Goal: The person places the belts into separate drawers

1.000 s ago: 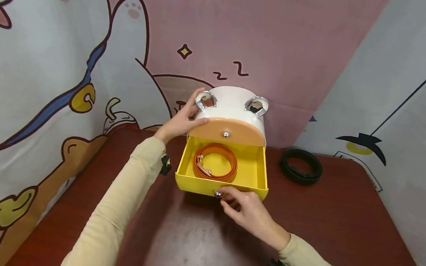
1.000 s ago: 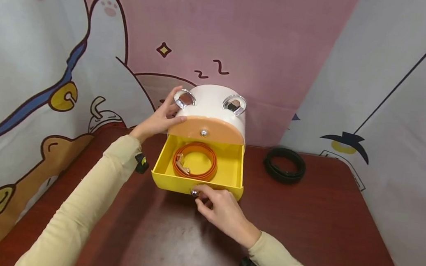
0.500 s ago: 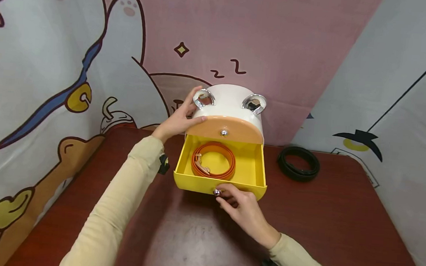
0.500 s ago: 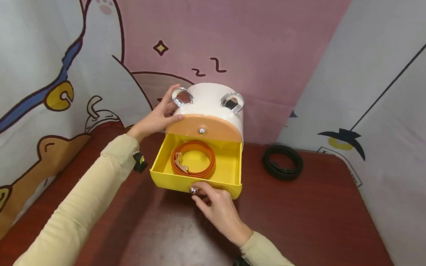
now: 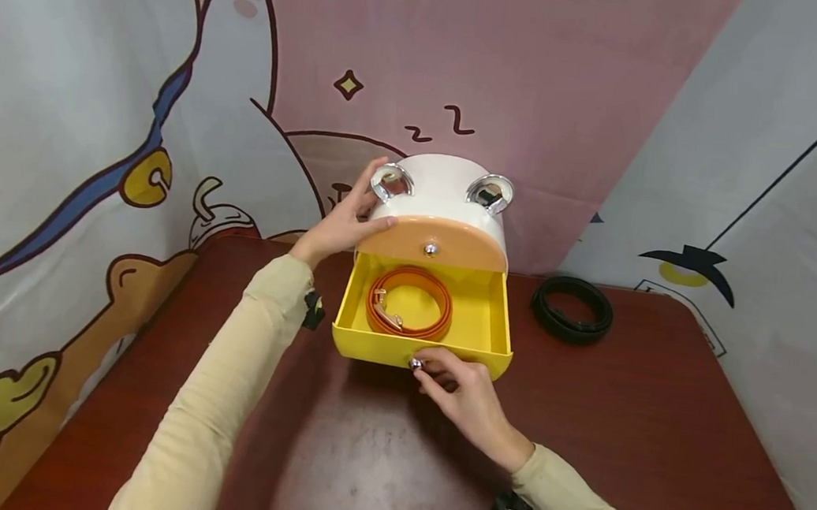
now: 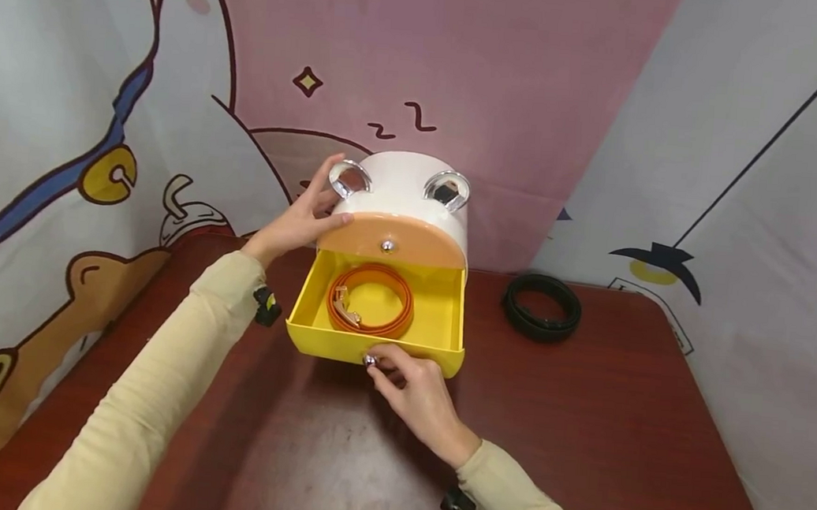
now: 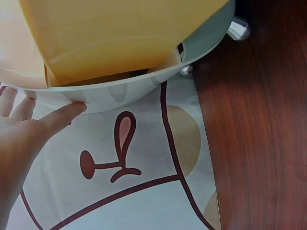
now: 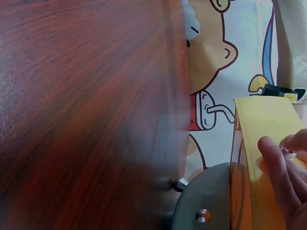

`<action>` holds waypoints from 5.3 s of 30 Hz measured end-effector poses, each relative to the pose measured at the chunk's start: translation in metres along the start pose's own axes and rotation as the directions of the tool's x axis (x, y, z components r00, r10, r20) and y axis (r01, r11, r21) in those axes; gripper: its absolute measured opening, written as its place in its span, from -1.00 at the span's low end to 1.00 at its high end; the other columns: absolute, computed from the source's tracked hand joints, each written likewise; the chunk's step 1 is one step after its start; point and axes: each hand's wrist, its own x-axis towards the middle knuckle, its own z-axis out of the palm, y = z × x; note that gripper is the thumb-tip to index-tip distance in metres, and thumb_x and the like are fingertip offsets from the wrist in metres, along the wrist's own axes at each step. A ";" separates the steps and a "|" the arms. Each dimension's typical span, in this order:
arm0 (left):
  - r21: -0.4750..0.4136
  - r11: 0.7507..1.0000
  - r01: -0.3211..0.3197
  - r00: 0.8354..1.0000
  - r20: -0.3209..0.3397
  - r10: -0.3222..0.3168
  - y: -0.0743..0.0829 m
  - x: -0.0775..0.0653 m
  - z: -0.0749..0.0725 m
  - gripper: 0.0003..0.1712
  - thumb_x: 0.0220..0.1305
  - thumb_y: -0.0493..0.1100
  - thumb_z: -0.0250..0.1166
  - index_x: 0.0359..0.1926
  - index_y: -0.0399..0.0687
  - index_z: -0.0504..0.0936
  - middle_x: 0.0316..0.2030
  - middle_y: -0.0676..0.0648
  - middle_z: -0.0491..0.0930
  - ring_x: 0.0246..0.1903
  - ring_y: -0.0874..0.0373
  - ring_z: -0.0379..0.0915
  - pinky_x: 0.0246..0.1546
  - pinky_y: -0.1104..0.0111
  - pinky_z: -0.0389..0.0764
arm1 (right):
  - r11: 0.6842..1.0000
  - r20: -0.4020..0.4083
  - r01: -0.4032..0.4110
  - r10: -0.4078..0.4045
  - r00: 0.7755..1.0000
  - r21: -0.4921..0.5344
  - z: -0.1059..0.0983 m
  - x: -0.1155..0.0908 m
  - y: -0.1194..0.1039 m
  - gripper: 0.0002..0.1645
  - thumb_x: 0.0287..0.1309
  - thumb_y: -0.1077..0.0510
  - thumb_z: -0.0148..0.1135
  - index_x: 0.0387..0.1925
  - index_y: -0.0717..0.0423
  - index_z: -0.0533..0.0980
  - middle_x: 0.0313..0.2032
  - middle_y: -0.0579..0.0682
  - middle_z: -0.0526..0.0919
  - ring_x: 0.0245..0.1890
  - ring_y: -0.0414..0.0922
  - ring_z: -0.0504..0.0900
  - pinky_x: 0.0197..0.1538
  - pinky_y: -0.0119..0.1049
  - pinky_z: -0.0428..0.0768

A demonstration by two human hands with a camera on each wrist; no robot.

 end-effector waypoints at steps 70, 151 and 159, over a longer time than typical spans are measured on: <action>-0.007 0.999 -0.038 0.999 -0.008 0.038 -0.027 0.009 -0.006 0.00 0.36 -0.28 0.20 0.52 0.36 -0.25 0.34 -0.19 0.29 0.21 -0.02 0.33 0.05 0.07 0.48 | 0.997 -0.075 -0.056 0.053 0.996 -0.049 -0.004 0.056 0.048 -0.72 0.06 0.40 0.36 -0.16 0.17 0.58 -0.36 0.01 0.73 -0.42 -0.19 0.70 -0.37 -0.31 0.64; 0.029 1.000 -0.010 0.994 -0.106 0.013 -0.004 -0.008 0.011 0.24 0.14 -0.34 0.42 0.53 0.26 -0.27 0.31 -0.21 0.33 0.14 -0.05 0.41 0.13 0.11 0.40 | 0.956 -0.064 -0.055 0.038 0.997 -0.289 -0.004 0.077 0.076 -0.62 0.11 0.34 0.33 0.00 0.19 0.52 -0.31 0.05 0.71 -0.38 -0.11 0.69 -0.39 -0.27 0.62; 0.073 0.997 -0.006 0.992 -0.124 0.015 0.001 -0.012 0.012 0.24 0.13 -0.34 0.42 0.54 0.19 -0.28 0.38 -0.25 0.19 0.25 -0.12 0.28 0.17 0.03 0.34 | 0.963 0.017 -0.048 0.055 0.998 -0.264 -0.001 0.054 0.075 -0.39 0.13 0.32 0.31 0.23 0.11 0.39 -0.20 0.06 0.68 -0.39 -0.14 0.68 -0.39 -0.27 0.62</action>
